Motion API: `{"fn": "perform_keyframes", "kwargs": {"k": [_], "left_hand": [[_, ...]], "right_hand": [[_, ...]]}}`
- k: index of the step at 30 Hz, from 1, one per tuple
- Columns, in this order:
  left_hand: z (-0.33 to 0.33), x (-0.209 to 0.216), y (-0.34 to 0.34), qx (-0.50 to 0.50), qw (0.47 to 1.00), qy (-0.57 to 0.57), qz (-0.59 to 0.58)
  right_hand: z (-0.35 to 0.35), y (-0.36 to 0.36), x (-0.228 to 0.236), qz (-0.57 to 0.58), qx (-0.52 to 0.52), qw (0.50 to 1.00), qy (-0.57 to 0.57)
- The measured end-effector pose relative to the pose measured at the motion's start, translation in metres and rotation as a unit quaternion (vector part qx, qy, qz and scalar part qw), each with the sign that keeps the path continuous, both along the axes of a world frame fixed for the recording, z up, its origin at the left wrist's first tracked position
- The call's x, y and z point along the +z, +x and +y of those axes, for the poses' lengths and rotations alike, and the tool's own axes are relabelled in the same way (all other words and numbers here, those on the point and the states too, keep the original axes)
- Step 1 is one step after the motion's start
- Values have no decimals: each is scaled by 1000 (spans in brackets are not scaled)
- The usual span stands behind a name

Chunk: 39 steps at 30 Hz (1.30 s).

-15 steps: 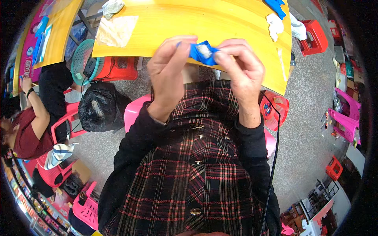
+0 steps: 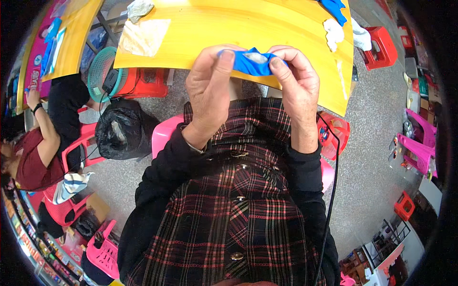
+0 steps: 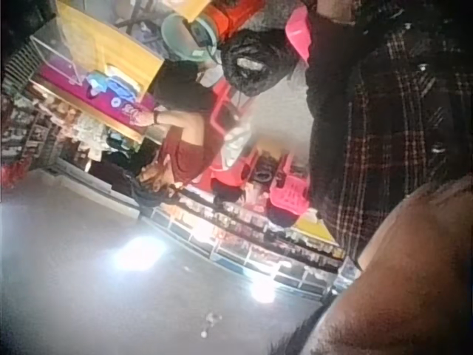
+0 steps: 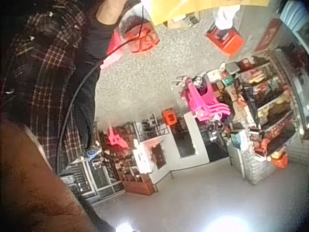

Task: Stuffing small blue fabric objects with white filling material.

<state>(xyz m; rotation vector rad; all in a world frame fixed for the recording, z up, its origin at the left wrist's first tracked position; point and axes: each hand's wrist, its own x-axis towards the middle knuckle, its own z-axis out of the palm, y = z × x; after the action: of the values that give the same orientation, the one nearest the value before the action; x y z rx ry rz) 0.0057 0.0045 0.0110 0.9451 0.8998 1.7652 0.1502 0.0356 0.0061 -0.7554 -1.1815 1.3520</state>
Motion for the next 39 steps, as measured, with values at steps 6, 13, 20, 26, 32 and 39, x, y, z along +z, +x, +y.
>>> {"fn": "perform_keyframes", "kwargs": {"k": [6, 13, 20, 26, 32, 39], "left_hand": [[-4, -4, -1, -31, 999, -7, -17], [-3, 0, -2, -32, 999, 4, -3], [-2, 0, -8, -21, 999, 34, -15], [1, 2, -12, -3, 1000, 0, -18], [-4, -2, 2, -134, 972, -134, -140], [-4, -8, 7, -78, 970, -136, -184]], "right_hand": [[-10, 2, 12, -170, -39, 973, 149], [-8, 4, 15, -280, -39, 921, 267], [-6, 3, 19, -361, -33, 886, 288], [-1, 13, 16, -336, -46, 906, 252], [-7, 6, 13, -198, -32, 974, 101], [-18, 1, 6, -180, 7, 983, 24]]}}
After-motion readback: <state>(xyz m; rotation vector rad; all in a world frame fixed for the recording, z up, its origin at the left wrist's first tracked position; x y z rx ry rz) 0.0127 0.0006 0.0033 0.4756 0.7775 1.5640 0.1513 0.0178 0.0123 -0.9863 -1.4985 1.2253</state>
